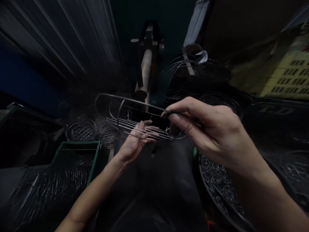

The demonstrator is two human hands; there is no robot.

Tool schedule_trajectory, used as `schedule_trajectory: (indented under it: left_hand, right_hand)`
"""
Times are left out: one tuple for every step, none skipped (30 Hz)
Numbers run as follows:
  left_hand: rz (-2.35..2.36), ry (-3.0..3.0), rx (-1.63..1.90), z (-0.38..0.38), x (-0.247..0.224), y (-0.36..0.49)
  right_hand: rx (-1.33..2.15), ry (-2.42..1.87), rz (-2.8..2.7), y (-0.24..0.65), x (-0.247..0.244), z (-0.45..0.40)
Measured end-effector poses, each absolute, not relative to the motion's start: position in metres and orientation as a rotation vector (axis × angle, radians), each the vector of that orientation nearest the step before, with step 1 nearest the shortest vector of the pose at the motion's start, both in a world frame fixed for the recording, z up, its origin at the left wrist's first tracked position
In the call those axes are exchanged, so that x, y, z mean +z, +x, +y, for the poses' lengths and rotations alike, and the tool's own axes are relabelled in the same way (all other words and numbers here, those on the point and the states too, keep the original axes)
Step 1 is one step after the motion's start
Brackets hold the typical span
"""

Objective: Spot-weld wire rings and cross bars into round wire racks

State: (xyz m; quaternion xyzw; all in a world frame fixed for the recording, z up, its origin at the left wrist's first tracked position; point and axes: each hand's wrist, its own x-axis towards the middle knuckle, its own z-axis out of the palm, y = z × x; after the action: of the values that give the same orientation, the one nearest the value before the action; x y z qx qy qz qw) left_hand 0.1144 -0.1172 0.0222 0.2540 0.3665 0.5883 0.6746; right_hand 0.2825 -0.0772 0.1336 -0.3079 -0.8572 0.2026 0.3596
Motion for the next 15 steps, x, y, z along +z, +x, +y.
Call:
schedule_trajectory:
  left_hand:
    - [0.800, 0.559, 1.326, -0.119, 0.022, 0.115]
    - [0.770, 0.539, 1.336, -0.120, 0.021, 0.116]
    - [0.739, 0.512, 1.356, -0.120, 0.018, 0.118]
    - [0.713, 0.479, 1.388, -0.121, 0.014, 0.119]
    - [0.696, 0.444, 1.429, -0.121, 0.009, 0.121]
    - [0.689, 0.412, 1.481, -0.120, 0.003, 0.123]
    - [0.692, 0.391, 1.537, -0.120, -0.004, 0.124]
    - [0.699, 0.388, 1.588, -0.119, -0.012, 0.124]
    - [0.707, 0.401, 1.629, -0.117, -0.019, 0.123]
    - [0.718, 0.424, 1.658, -0.116, -0.027, 0.122]
    - [0.730, 0.447, 1.672, -0.114, -0.033, 0.120]
    - [0.744, 0.462, 1.670, -0.113, -0.039, 0.117]
    - [0.759, 0.469, 1.654, -0.111, -0.043, 0.113]
    - [0.777, 0.471, 1.634, -0.109, -0.047, 0.110]
    - [0.797, 0.474, 1.612, -0.107, -0.049, 0.106]
  right_hand:
    - [0.482, -0.772, -2.224, 0.283, 0.134, -0.079]
    - [0.449, -0.751, -2.243, 0.282, 0.133, -0.081]
    - [0.422, -0.722, -2.276, 0.281, 0.130, -0.084]
    - [0.391, -0.679, -2.325, 0.279, 0.126, -0.088]
    - [0.358, -0.619, -2.391, 0.276, 0.119, -0.093]
    - [0.325, -0.544, -2.473, 0.273, 0.112, -0.100]
    - [0.298, -0.465, -2.554, 0.269, 0.103, -0.107]
    - [0.285, -0.399, -2.618, 0.265, 0.095, -0.115]
    - [0.294, -0.351, -2.660, 0.263, 0.088, -0.122]
    - [0.319, -0.322, -2.674, 0.262, 0.082, -0.127]
    - [0.349, -0.314, -2.653, 0.263, 0.077, -0.130]
    - [0.373, -0.348, -2.594, 0.267, 0.073, -0.128]
    - [0.378, -0.426, -2.484, 0.272, 0.068, -0.124]
    - [0.371, -0.556, -2.345, 0.279, 0.063, -0.115]
    - [0.363, -0.725, -2.190, 0.286, 0.056, -0.104]
